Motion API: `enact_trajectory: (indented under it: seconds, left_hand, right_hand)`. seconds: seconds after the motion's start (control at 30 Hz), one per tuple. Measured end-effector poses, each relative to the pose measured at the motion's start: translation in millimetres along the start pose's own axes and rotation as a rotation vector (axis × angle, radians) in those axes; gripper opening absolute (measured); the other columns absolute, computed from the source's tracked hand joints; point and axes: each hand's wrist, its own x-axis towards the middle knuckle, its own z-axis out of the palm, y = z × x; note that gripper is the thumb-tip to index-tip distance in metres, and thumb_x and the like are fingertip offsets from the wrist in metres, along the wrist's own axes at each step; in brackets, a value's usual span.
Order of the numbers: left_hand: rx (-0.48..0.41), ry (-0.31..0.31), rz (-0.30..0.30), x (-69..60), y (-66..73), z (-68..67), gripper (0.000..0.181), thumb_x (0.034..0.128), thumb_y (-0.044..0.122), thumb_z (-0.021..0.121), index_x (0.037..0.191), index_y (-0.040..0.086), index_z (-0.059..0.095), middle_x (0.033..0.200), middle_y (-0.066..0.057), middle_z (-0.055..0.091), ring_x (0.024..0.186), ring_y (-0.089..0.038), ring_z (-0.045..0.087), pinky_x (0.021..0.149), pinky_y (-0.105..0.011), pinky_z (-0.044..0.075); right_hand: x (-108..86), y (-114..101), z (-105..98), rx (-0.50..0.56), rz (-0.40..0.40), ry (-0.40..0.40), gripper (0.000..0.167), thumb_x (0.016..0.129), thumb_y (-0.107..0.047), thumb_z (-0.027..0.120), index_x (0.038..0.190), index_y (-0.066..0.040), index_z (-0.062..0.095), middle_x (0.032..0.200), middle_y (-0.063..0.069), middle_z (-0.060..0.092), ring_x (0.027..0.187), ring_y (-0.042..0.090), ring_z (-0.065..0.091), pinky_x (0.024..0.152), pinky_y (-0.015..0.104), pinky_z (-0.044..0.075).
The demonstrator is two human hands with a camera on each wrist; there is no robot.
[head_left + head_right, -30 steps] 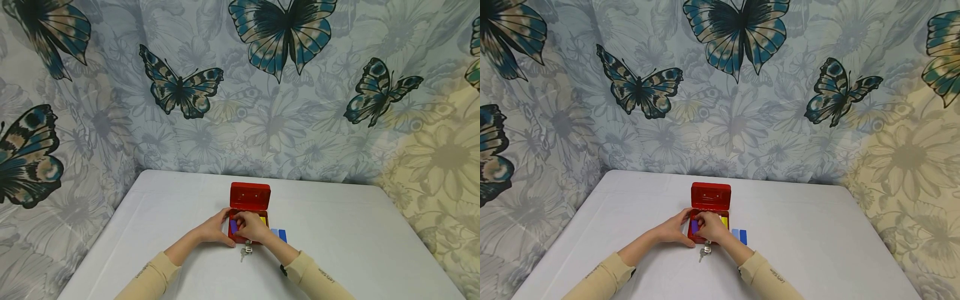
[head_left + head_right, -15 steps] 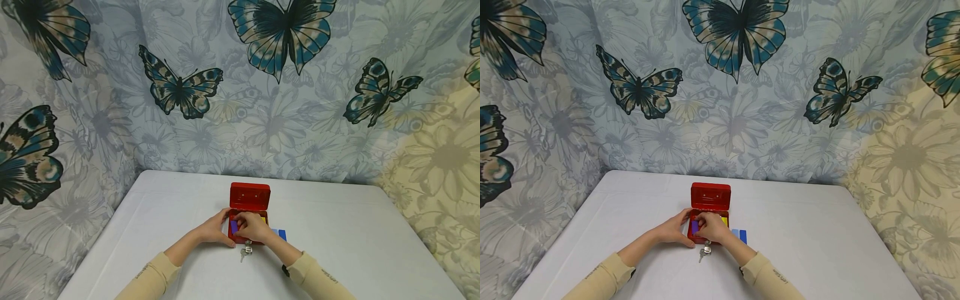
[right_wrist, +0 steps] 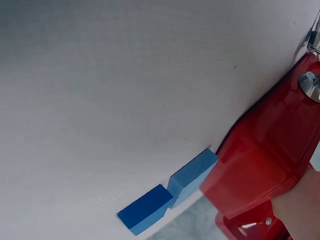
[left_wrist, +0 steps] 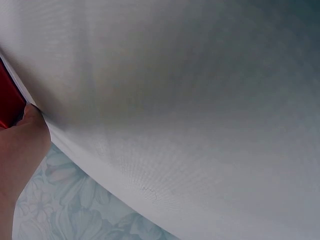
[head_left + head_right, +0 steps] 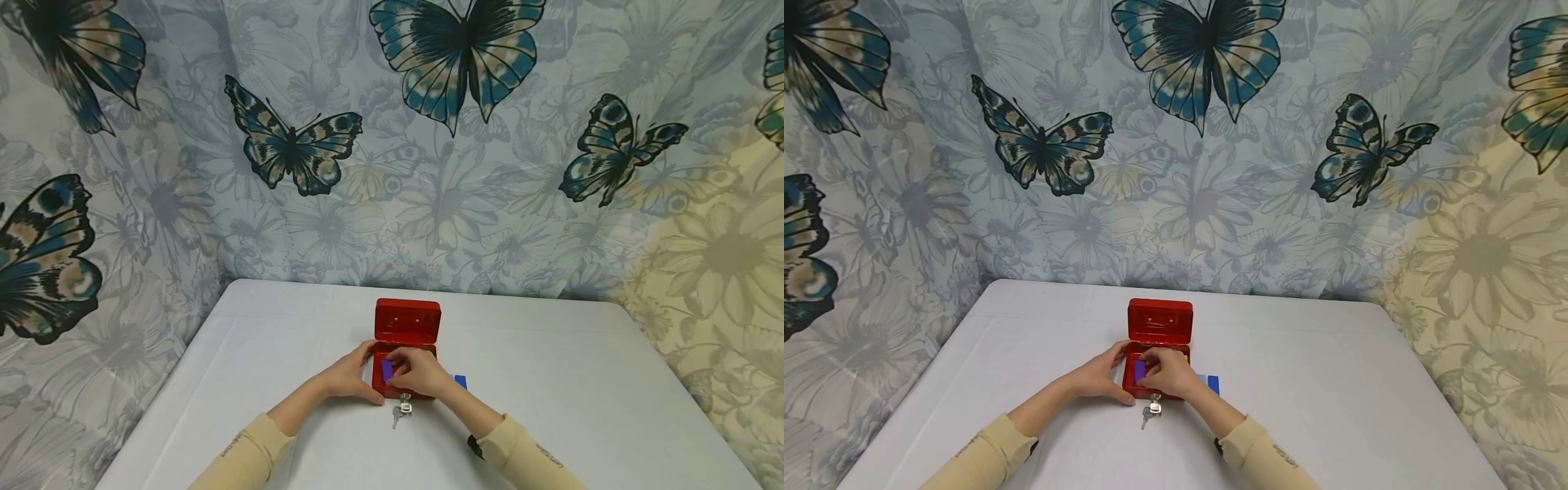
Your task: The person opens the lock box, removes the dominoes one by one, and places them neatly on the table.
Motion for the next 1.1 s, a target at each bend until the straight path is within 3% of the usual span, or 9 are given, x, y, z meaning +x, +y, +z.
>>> enact_trajectory:
  seconds: [0.37,0.67,0.9,1.1]
  left_hand:
    - [-0.001,0.004,-0.003,0.7,0.6,0.0,0.105,0.0666,0.023,0.090,0.149,0.007,0.027,0.150,-0.010,0.038,0.139,-0.027,0.035,0.114,-0.044,0.031]
    - [0.005,0.005,-0.004,1.2,-0.8,1.3,0.106,0.0662,0.024,0.090,0.149,0.007,0.026,0.150,-0.011,0.038,0.139,-0.029,0.035,0.113,-0.044,0.031]
    - [0.009,0.009,-0.008,0.8,-0.9,1.0,0.104,0.0660,0.023,0.090,0.148,0.009,0.028,0.149,-0.010,0.039,0.138,-0.030,0.035,0.113,-0.047,0.032]
    - [0.022,0.010,-0.026,1.5,-1.6,1.1,0.104,0.0657,0.025,0.090,0.148,0.010,0.029,0.149,-0.009,0.040,0.138,-0.030,0.036,0.112,-0.047,0.033]
  right_hand:
    - [-6.5,-1,-8,0.063,0.033,0.013,0.044,0.079,-0.016,0.082,0.116,0.001,0.066,0.099,0.009,0.069,0.078,0.014,0.065,0.079,0.037,0.058]
    - [-14.7,0,-12,0.099,0.102,0.049,0.045,0.077,-0.019,0.083,0.116,-0.002,0.067,0.083,-0.001,0.068,0.077,0.013,0.065,0.079,0.036,0.058]
    - [-21.0,0,-15,0.133,0.145,0.067,0.046,0.078,-0.020,0.083,0.118,-0.005,0.067,0.083,-0.002,0.068,0.081,0.014,0.065,0.083,0.041,0.057]
    - [-26.8,3,-16,0.216,0.171,0.091,0.048,0.078,-0.020,0.082,0.120,-0.004,0.065,0.085,-0.001,0.068,0.084,0.016,0.065,0.079,0.036,0.058]
